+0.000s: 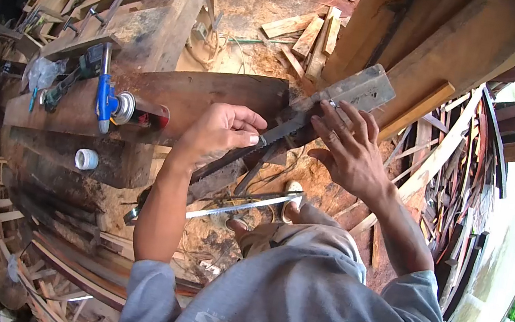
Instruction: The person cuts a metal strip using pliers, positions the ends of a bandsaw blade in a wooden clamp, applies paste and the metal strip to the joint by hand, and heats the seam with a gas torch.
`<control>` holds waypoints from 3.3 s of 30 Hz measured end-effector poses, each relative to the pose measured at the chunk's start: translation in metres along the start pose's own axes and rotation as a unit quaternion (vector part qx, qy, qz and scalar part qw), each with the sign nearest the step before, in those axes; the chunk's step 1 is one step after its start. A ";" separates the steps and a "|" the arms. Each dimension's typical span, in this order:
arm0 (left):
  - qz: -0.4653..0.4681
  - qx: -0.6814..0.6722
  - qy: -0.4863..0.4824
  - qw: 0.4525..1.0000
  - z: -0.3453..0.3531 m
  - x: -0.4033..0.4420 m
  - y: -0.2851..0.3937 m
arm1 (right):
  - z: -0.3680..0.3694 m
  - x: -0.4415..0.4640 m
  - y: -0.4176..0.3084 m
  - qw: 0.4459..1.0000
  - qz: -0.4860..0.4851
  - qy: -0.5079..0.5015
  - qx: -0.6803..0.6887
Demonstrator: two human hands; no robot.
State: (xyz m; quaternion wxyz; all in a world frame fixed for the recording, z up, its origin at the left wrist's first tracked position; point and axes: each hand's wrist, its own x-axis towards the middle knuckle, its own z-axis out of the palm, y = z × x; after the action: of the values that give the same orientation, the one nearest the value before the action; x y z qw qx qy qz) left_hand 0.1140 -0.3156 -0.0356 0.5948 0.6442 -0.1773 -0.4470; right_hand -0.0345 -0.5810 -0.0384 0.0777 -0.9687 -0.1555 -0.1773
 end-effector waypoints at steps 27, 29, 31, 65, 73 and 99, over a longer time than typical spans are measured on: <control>0.089 0.435 0.309 0.841 0.079 -0.049 -0.012 | 0.035 -0.168 0.018 0.934 0.257 0.037 0.244; 0.099 0.447 0.309 0.833 0.083 -0.049 -0.010 | 0.032 -0.161 0.027 0.937 0.248 0.024 0.244; 0.097 0.449 0.323 0.827 0.083 -0.050 -0.017 | 0.031 -0.158 0.032 0.939 0.241 0.020 0.243; 0.003 0.137 0.025 0.990 -0.024 0.019 0.009 | 0.022 -0.191 -0.097 0.907 0.313 -0.004 0.281; -0.078 0.137 -0.013 0.987 -0.008 0.015 0.033 | 0.038 -0.177 -0.026 0.925 0.263 -0.024 0.274; 0.248 0.193 0.356 0.880 0.044 0.030 -0.056 | 0.075 -0.189 -0.034 0.938 0.184 -0.136 0.261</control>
State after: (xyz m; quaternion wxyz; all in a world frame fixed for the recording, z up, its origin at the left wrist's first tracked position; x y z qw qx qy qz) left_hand 0.0785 -0.3521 -0.0939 0.5734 0.7967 -0.1904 0.0177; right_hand -0.1894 -0.5849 -0.1740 0.3368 -0.9410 -0.0247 0.0206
